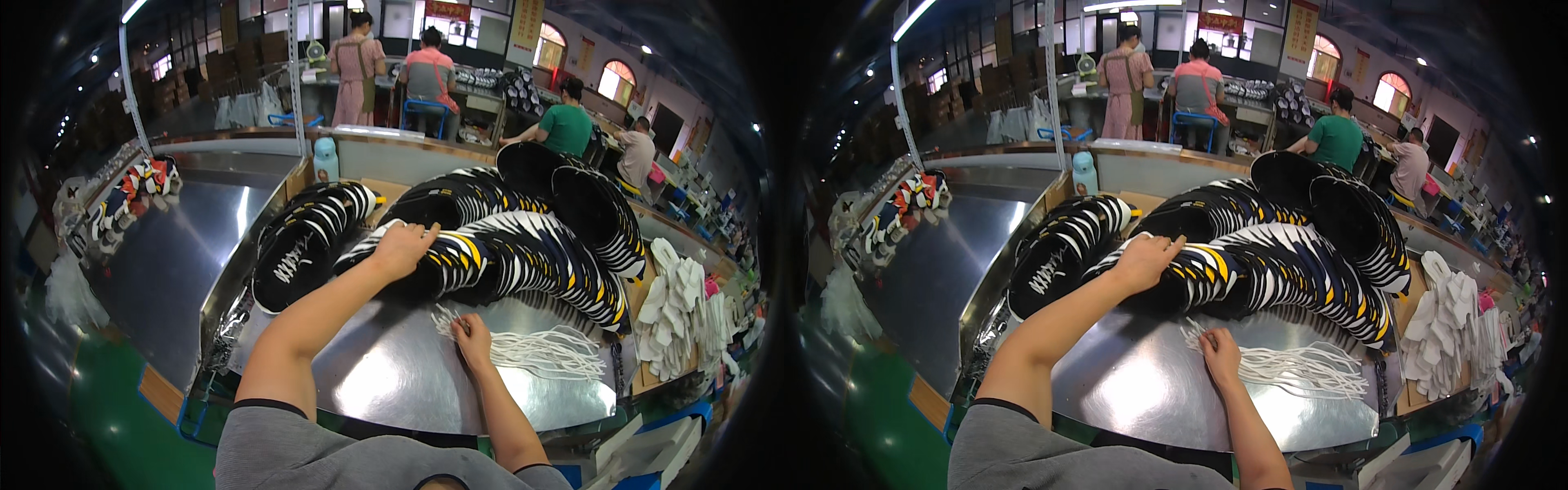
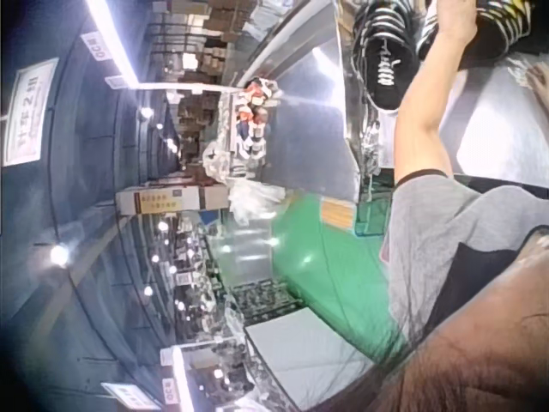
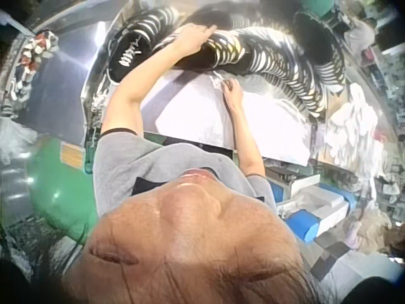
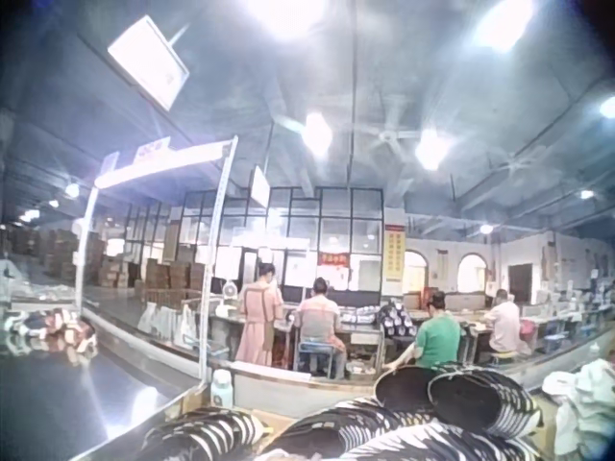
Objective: The person threads a white shoelace through the eyelets of a blue and white shoe upper. They pick up an upper, thread the lace through the bottom eyelets, and continue lacing up the shoe before placing it on a stack of completed uppers.
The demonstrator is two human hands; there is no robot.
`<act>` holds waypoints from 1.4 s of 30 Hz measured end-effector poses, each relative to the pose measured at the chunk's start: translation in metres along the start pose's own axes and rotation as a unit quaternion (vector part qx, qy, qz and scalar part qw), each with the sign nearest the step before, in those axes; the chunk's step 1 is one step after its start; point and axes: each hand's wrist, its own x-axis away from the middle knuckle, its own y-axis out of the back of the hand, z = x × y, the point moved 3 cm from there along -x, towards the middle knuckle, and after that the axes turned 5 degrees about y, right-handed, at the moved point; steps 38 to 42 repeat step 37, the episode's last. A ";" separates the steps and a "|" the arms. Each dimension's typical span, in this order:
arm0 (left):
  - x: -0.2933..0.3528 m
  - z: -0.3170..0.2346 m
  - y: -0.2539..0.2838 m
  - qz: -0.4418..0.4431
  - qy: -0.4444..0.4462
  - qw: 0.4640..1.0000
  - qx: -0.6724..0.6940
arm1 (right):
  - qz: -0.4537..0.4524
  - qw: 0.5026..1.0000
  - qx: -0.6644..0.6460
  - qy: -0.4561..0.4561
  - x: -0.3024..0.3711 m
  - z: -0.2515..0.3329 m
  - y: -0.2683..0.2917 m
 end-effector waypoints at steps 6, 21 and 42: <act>0.044 -0.043 0.035 0.160 0.124 0.979 0.014 | -0.056 0.963 -0.241 -0.105 0.018 -0.025 0.020; 0.082 -0.023 0.008 -0.074 0.117 0.990 -0.001 | 0.034 0.830 -0.537 -0.147 0.059 0.129 0.096; 0.204 0.050 -0.037 -0.210 0.389 0.845 0.300 | 0.152 0.790 -0.558 -0.205 0.118 0.116 0.078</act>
